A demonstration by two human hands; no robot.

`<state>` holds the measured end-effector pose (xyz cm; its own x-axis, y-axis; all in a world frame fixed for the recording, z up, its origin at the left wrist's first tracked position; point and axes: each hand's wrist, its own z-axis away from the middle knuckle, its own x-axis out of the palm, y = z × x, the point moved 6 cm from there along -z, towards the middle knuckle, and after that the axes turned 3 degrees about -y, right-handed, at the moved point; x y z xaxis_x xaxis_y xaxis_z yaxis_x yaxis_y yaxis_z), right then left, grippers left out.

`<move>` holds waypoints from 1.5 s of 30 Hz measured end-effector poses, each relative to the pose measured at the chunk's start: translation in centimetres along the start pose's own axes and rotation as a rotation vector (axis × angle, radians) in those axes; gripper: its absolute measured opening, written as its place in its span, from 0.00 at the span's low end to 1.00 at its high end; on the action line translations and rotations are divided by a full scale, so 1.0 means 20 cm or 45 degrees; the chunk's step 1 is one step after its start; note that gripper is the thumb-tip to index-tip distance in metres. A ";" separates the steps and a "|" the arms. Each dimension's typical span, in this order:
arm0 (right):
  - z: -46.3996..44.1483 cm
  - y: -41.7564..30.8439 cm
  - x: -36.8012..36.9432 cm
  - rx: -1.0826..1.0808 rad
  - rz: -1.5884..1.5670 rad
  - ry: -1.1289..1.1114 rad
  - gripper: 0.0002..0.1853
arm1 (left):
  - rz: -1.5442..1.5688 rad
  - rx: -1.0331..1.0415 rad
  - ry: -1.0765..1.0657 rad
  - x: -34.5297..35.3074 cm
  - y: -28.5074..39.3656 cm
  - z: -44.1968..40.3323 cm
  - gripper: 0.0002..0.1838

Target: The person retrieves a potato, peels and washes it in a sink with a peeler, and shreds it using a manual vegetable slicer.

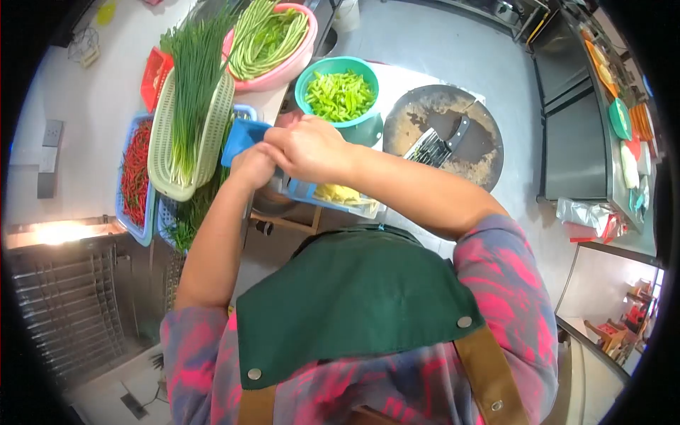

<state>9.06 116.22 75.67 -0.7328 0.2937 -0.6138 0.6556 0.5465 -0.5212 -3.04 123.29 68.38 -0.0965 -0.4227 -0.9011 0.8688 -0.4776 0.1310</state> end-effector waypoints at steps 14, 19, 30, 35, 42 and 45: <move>0.04 0.03 0.09 0.016 -0.016 0.085 0.12 | -0.041 -0.095 -0.019 0.02 -0.03 -0.03 0.26; -0.06 -0.22 -0.31 0.071 -0.105 -0.033 0.12 | -0.074 0.032 -0.020 0.04 -0.02 -0.05 0.23; 0.04 0.02 0.06 0.070 -0.106 -0.086 0.11 | -0.160 0.114 0.068 0.04 -0.02 -0.04 0.23; -0.08 -0.24 -0.38 -0.011 -0.136 -0.084 0.09 | -0.165 0.030 -0.019 0.05 -0.08 -0.09 0.24; 0.03 -0.02 0.02 0.065 -0.045 -0.290 0.08 | -0.198 -0.035 -0.110 0.09 -0.12 -0.08 0.27; -0.02 0.05 0.08 0.155 -0.086 -0.224 0.12 | -0.197 -0.063 -0.076 0.09 -0.16 -0.09 0.28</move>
<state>8.44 117.52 74.38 -0.7396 0.1123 -0.6636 0.6310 0.4586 -0.6257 -5.13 125.40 65.58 -0.2587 -0.3929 -0.8825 0.8638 -0.5030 -0.0292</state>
